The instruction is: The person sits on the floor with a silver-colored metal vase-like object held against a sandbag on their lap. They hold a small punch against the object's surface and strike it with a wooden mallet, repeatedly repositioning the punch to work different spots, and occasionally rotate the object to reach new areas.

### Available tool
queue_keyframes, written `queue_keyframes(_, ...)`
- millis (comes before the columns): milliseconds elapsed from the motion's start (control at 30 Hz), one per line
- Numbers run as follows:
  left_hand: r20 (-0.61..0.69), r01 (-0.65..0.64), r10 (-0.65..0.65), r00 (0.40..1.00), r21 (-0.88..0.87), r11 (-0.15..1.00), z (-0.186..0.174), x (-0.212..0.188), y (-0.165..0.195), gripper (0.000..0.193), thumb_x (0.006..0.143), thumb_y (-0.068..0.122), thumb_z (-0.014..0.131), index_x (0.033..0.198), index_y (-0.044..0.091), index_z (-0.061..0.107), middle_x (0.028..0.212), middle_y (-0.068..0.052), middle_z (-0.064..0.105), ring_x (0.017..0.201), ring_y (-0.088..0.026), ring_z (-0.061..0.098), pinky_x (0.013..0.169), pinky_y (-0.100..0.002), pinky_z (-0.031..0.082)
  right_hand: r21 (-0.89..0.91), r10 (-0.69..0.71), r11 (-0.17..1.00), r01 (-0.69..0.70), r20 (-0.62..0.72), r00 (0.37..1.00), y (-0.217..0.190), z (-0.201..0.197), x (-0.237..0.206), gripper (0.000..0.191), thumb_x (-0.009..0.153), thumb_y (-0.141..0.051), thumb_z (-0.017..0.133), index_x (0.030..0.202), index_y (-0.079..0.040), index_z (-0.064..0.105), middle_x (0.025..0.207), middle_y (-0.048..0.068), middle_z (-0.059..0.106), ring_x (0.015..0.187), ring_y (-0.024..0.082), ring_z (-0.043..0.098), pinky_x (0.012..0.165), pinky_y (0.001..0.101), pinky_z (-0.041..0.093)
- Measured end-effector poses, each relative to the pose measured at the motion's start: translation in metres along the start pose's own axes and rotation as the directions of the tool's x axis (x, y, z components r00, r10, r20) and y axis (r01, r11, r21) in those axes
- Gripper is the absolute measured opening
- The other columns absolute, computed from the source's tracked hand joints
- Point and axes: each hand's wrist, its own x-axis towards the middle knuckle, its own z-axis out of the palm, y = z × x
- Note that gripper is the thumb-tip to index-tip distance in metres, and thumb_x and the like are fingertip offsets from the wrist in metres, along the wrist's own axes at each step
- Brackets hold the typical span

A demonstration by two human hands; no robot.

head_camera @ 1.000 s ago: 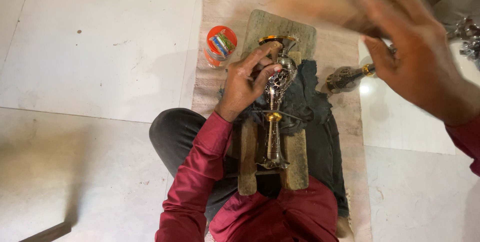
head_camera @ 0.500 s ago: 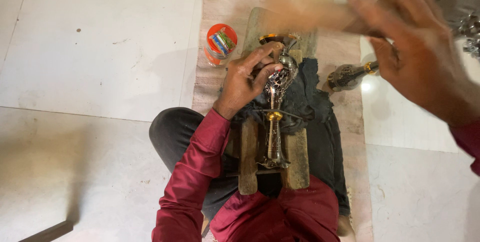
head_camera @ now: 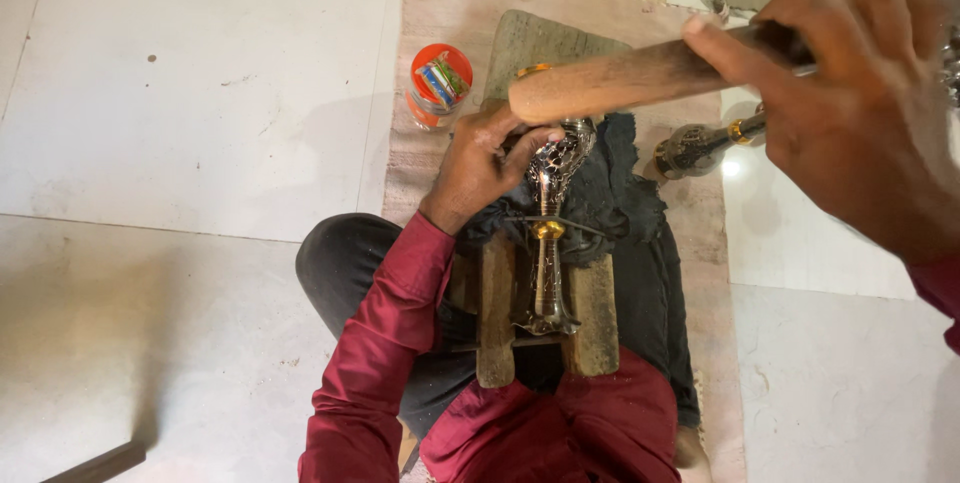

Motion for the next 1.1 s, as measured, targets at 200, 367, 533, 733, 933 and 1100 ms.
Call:
queue_keyframes(200, -0.058, -0.145, 0.142, 0.988, -0.054, 0.988, -0.002, 0.001, 0.002, 0.044, 0.092, 0.001, 0.08, 0.133, 0.007, 0.065, 0.114, -0.014, 0.075, 0.098, -0.023, 0.076, 0.084, -0.032, 0.062, 0.438, 0.215, 0.874, -0.212, 0.045, 0.976, -0.003, 0.01, -0.017, 0.057, 0.104, -0.002, 0.07, 0.159, -0.013, 0.056, 0.12, 0.016, 0.06, 0.102, 0.027, 0.053, 0.085, 0.0364, 0.049)
queue_keyframes(367, -0.053, -0.033, 0.025, 0.998, -0.138, 0.99, 0.001, -0.001, 0.007, 0.041, 0.094, 0.002, 0.079, 0.132, 0.007, 0.065, 0.102, -0.011, 0.076, 0.092, -0.02, 0.077, 0.08, -0.03, 0.062, 0.268, 0.177, 0.938, -0.218, 0.168, 0.97, -0.011, 0.007, -0.019, 0.06, 0.099, -0.005, 0.073, 0.156, -0.013, 0.058, 0.116, 0.014, 0.064, 0.1, 0.026, 0.056, 0.091, 0.0414, 0.049)
queue_keyframes(533, -0.099, -0.071, 0.063, 0.993, -0.076, 0.995, 0.003, -0.002, 0.013, 0.04, 0.095, 0.002, 0.079, 0.133, 0.005, 0.064, 0.101, -0.011, 0.074, 0.092, -0.017, 0.077, 0.081, -0.029, 0.063, 0.116, 0.106, 0.984, -0.137, 0.24, 0.965, -0.009, 0.007, -0.01, 0.058, 0.094, -0.014, 0.074, 0.15, -0.022, 0.06, 0.11, 0.005, 0.066, 0.095, 0.02, 0.058, 0.097, 0.0432, 0.048)
queue_keyframes(733, -0.101, -0.016, 0.003, 0.995, -0.127, 0.992, 0.005, -0.004, 0.017, 0.036, 0.096, 0.0, 0.076, 0.129, 0.004, 0.066, 0.1, -0.011, 0.074, 0.091, -0.015, 0.078, 0.078, -0.027, 0.062, 0.581, 0.349, 0.695, -0.424, 0.244, 0.905, -0.003, -0.012, 0.0, 0.056, 0.099, -0.018, 0.07, 0.151, -0.023, 0.051, 0.11, 0.004, 0.061, 0.098, 0.017, 0.055, 0.088, 0.0384, 0.045)
queue_keyframes(933, -0.154, -0.034, 0.003, 0.988, -0.199, 0.979, 0.011, -0.008, 0.006, 0.035, 0.097, -0.002, 0.076, 0.13, 0.002, 0.064, 0.1, -0.01, 0.073, 0.091, -0.013, 0.074, 0.074, -0.027, 0.062, 0.241, 0.182, 0.949, -0.204, 0.109, 0.977, -0.014, -0.009, -0.024, 0.056, 0.103, -0.008, 0.072, 0.156, -0.021, 0.059, 0.117, 0.009, 0.065, 0.101, 0.023, 0.059, 0.092, 0.0412, 0.05)
queue_keyframes(1100, -0.318, -0.012, -0.145, 0.937, -0.442, 0.897, 0.005, -0.001, -0.009, 0.056, 0.098, -0.003, 0.073, 0.147, 0.004, 0.048, 0.126, -0.007, 0.07, 0.091, -0.011, 0.075, 0.076, -0.027, 0.068, 0.38, 0.253, 0.855, -0.352, 0.287, 0.924, -0.042, 0.037, -0.061, 0.055, 0.1, -0.011, 0.071, 0.153, -0.017, 0.059, 0.116, 0.013, 0.069, 0.099, 0.027, 0.062, 0.085, 0.0431, 0.053)
